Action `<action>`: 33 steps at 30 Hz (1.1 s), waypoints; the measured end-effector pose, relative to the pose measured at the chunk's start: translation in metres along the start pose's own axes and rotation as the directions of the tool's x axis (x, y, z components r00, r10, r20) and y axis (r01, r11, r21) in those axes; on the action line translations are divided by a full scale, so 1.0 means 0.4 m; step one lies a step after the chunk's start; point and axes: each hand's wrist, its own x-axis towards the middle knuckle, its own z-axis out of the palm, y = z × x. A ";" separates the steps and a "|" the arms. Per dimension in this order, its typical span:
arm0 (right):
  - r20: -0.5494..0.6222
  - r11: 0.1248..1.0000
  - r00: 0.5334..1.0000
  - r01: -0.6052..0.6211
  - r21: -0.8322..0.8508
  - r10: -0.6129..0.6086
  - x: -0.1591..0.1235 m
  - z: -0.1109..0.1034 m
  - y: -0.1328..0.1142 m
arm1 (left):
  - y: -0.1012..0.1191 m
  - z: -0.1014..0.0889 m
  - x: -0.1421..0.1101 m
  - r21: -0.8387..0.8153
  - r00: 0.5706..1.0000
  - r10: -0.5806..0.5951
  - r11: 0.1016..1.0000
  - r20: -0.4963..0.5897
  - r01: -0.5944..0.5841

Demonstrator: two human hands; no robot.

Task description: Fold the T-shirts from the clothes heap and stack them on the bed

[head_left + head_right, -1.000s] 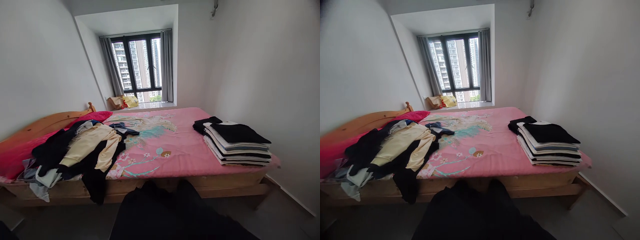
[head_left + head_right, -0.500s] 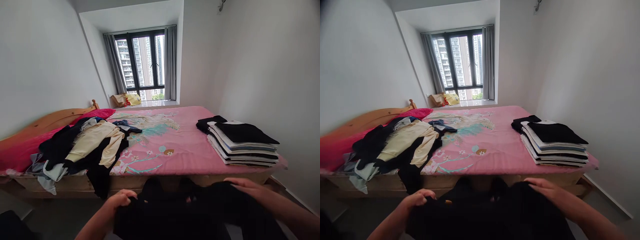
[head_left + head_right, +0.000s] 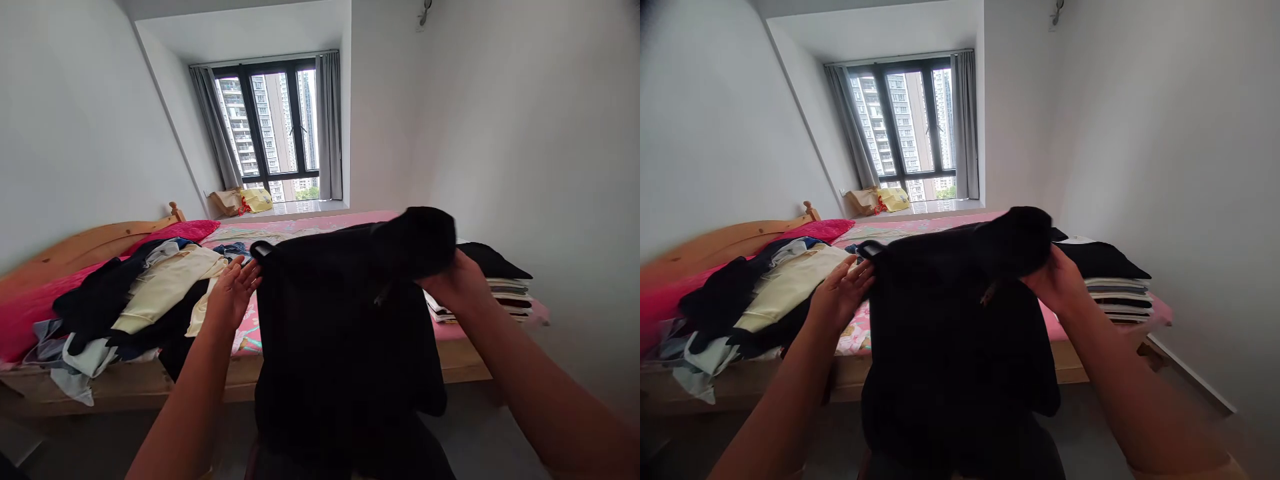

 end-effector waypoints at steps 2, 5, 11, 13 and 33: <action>0.001 0.987 0.989 -0.147 0.073 0.147 0.010 0.030 0.048 | -0.066 0.018 0.036 0.035 0.996 -0.072 0.997 -0.057 0.074; -0.180 0.946 0.932 -0.324 -0.031 0.314 -0.028 0.029 0.185 | -0.207 -0.051 -0.006 0.205 0.988 -0.140 0.967 -0.061 0.150; -0.508 0.763 0.746 -0.601 -0.236 0.430 -0.331 -0.122 0.494 | -0.473 -0.291 -0.241 0.567 0.939 -0.337 0.762 -0.063 0.311; -0.551 0.643 0.674 -0.708 -0.293 0.492 -0.451 -0.177 0.572 | -0.516 -0.325 -0.297 0.634 0.947 -0.321 0.726 -0.032 0.267; -0.316 0.782 0.796 -0.589 -0.205 0.517 -0.603 -0.178 0.684 | -0.575 -0.090 0.080 0.797 0.927 -0.355 0.521 -0.122 0.305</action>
